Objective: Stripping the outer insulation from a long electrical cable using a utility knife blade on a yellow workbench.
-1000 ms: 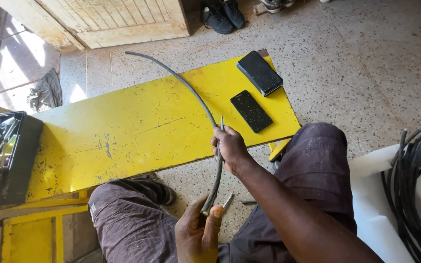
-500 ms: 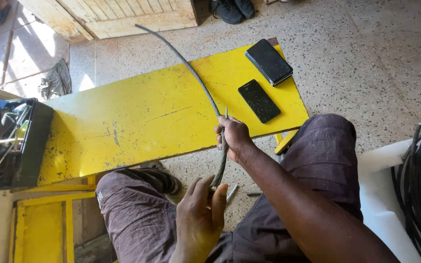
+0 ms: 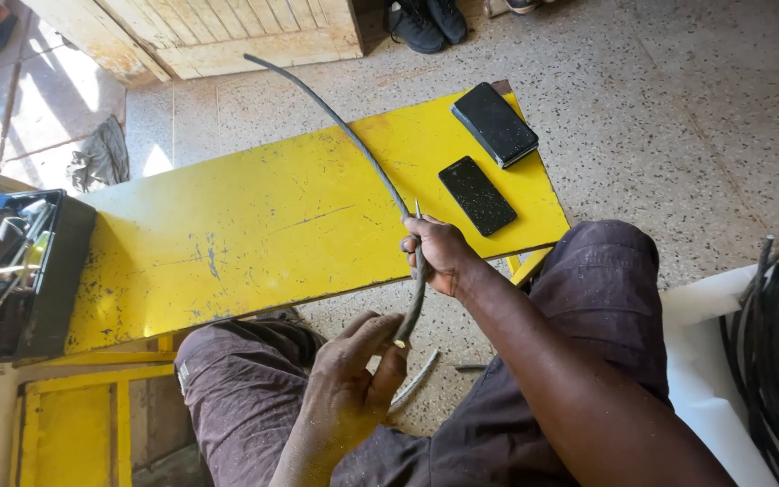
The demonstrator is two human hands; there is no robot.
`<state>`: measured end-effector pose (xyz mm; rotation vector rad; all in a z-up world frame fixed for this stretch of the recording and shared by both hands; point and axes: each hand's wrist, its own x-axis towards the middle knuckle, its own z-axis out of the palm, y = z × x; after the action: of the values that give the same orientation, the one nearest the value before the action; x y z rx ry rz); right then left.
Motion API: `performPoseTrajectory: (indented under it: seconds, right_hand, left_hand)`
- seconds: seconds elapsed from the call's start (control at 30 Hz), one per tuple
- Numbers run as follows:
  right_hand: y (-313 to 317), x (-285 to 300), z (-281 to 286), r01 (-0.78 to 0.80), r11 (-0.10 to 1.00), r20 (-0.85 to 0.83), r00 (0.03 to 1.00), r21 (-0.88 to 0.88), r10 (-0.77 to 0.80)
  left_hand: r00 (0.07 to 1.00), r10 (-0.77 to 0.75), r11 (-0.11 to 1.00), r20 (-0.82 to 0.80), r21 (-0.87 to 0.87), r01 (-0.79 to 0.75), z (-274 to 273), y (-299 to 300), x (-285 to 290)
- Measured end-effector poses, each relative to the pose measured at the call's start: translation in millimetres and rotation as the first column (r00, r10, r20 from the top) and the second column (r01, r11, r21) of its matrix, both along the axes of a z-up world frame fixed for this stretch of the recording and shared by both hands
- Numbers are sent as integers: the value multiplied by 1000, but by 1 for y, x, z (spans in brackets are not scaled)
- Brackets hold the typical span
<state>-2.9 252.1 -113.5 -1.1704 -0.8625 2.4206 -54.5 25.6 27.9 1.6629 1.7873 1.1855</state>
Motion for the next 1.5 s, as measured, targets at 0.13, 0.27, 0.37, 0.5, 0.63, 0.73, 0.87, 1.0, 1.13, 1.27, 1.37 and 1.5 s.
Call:
performPoseTrajectory:
  seconds: [0.13, 0.27, 0.37, 0.5, 0.63, 0.73, 0.87, 1.0, 1.13, 1.27, 1.37, 1.5]
  right_hand:
    - [2, -1, -6, -8, 1000, 3, 1000, 22, 8]
    - [-3, 1, 14, -17, 995, 51, 999, 99, 12]
    - [-11, 1, 25, -123, 965, 258, 964, 234, 61]
    - [-13, -1, 42, -316, 856, 468, 878, 410, 100]
    - [-14, -2, 42, -463, 758, 574, 806, 460, 144]
    - [-14, -6, 45, -385, 816, 542, 834, 430, 107]
    - [-14, -11, 51, -381, 831, 540, 833, 406, 118]
    - [-14, -13, 45, -282, 875, 480, 875, 393, 67]
    - [-15, -8, 44, -188, 890, 428, 904, 415, -8]
    - [-9, -5, 44, -180, 855, 395, 918, 486, -31]
    - [-10, -5, 43, -166, 858, 382, 923, 486, -38]
    - [-8, -3, 41, -155, 876, 402, 914, 456, -47]
  left_hand:
    - [987, -155, 988, 32, -23, 155, -10, 1, -26]
    - [981, -192, 981, -31, -34, 191, -3, 6, -38]
    - [969, -246, 969, 6, -1, 246, -1, 3, -39]
    - [942, -297, 955, -157, -63, 291, -3, -4, -44]
    - [879, -382, 902, -286, -321, 287, 6, -6, -41]
    - [891, -281, 952, -358, -222, 210, -14, -16, -38]
    - [938, -83, 991, -338, -128, 41, -25, -27, -33]
    - [985, 74, 996, -155, -28, -79, -31, -33, -22]
    - [964, 195, 953, -179, -196, -229, -51, -48, -10]
    - [976, 132, 958, -176, -230, -171, -71, -53, 3]
    - [934, 313, 900, -175, -260, -350, -62, -43, 17]
    - [861, 499, 799, -98, -333, -501, -58, -36, 24]
